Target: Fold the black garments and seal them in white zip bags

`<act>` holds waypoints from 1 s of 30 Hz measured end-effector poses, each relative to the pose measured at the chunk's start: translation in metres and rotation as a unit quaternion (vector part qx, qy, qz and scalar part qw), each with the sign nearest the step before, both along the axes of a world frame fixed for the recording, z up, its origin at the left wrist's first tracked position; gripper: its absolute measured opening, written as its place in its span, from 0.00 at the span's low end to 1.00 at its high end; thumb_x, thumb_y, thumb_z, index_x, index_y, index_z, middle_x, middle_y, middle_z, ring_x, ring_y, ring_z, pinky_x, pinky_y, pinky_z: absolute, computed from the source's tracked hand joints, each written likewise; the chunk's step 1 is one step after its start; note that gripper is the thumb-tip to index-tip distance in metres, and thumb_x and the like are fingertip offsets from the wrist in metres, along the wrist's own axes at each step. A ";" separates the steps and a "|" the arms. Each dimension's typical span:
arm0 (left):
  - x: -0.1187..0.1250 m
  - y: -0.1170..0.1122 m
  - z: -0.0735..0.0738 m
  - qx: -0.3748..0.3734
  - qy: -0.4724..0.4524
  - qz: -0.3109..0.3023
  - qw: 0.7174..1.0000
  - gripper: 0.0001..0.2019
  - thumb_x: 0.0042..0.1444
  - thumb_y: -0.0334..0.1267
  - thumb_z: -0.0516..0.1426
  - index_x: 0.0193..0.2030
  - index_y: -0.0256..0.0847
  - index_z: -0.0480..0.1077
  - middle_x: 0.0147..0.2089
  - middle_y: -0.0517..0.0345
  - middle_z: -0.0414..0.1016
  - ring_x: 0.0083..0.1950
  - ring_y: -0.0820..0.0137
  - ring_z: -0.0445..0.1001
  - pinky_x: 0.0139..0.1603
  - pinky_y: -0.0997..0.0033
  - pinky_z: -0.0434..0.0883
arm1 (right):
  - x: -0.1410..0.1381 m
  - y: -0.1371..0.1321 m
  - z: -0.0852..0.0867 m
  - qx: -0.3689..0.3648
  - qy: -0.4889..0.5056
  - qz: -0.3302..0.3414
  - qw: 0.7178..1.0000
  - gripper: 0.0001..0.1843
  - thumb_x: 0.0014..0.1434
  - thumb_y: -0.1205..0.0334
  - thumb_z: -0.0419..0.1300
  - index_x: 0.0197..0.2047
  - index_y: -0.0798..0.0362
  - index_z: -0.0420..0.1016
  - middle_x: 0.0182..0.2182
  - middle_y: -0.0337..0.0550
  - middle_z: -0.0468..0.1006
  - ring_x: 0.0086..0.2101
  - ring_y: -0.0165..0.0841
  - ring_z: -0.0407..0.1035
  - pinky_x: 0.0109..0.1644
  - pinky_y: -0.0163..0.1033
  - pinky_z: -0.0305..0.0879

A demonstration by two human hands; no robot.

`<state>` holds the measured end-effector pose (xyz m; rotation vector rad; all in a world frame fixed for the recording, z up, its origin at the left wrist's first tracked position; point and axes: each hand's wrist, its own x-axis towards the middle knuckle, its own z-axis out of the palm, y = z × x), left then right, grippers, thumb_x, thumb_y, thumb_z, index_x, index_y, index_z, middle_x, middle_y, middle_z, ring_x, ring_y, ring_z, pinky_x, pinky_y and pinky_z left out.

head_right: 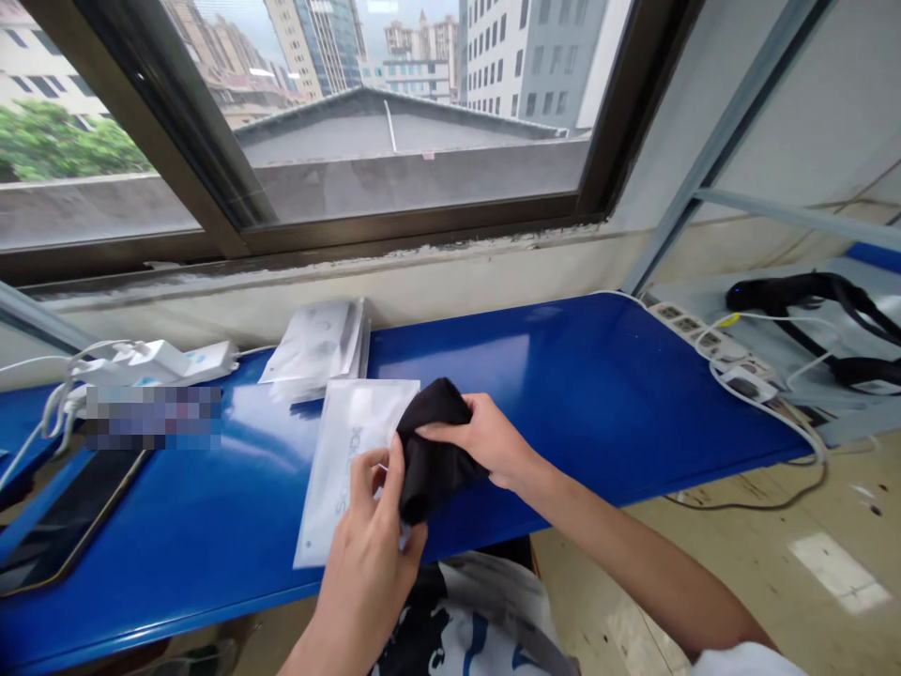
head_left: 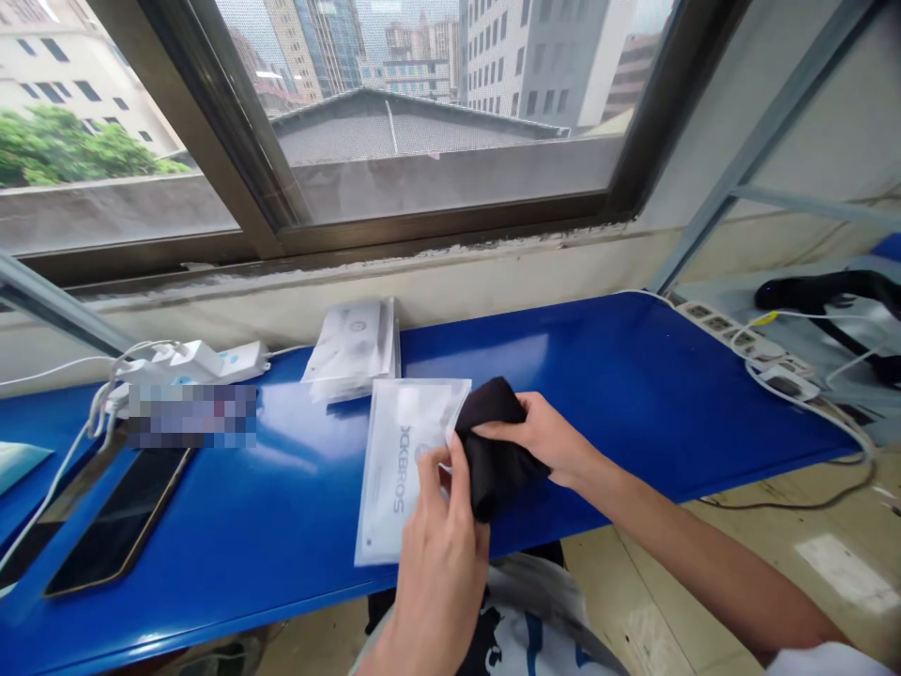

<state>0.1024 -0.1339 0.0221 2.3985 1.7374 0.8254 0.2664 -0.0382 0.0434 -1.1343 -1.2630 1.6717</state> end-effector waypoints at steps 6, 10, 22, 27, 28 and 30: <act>-0.017 -0.005 0.015 -0.016 -0.095 -0.073 0.993 0.28 0.66 0.38 0.57 0.72 0.55 0.59 0.58 0.43 0.66 0.55 0.56 0.74 0.48 0.56 0.80 | 0.008 0.010 -0.018 0.042 -0.002 0.016 0.999 0.24 0.47 0.50 0.76 0.42 0.57 0.80 0.41 0.46 0.84 0.43 0.41 0.77 0.49 0.44 0.72; -0.076 0.011 0.003 -0.051 -0.151 0.157 0.975 0.25 0.62 0.50 0.60 0.64 0.47 0.68 0.63 0.41 0.64 0.64 0.45 0.70 0.58 0.37 0.75 | 0.013 0.017 -0.024 0.144 -0.097 0.061 0.983 0.29 0.53 0.52 0.72 0.54 0.54 0.72 0.53 0.51 0.78 0.54 0.45 0.73 0.59 0.48 0.69; -0.096 0.033 0.005 0.023 -0.013 0.060 0.998 0.19 0.67 0.38 0.54 0.64 0.45 0.68 0.59 0.41 0.72 0.53 0.53 0.77 0.48 0.51 0.78 | 0.018 0.016 -0.014 0.293 -0.189 0.228 0.909 0.15 0.64 0.68 0.56 0.41 0.49 0.85 0.43 0.43 0.80 0.46 0.37 0.72 0.52 0.42 0.68; -0.075 0.065 0.016 0.002 0.160 -0.237 0.958 0.26 0.62 0.19 0.44 0.58 0.45 0.71 0.61 0.44 0.71 0.39 0.67 0.78 0.29 0.70 0.70 | 0.011 0.016 -0.014 0.251 -0.233 0.181 0.922 0.10 0.58 0.57 0.67 0.42 0.48 0.87 0.42 0.43 0.84 0.45 0.40 0.74 0.53 0.43 0.68; -0.074 0.075 0.018 -0.002 0.184 -0.254 0.949 0.25 0.61 0.18 0.44 0.55 0.43 0.71 0.61 0.44 0.70 0.38 0.67 0.78 0.29 0.70 0.68 | 0.010 0.017 -0.015 0.254 -0.228 0.174 0.924 0.13 0.54 0.54 0.71 0.42 0.48 0.88 0.43 0.44 0.84 0.47 0.41 0.74 0.54 0.43 0.67; -0.072 0.091 0.023 -0.021 0.198 -0.285 0.938 0.21 0.60 0.18 0.44 0.48 0.41 0.72 0.58 0.44 0.70 0.36 0.68 0.76 0.29 0.69 0.66 | 0.006 0.018 -0.019 0.264 -0.213 0.170 0.925 0.18 0.48 0.50 0.76 0.41 0.48 0.87 0.47 0.44 0.82 0.48 0.41 0.74 0.55 0.43 0.67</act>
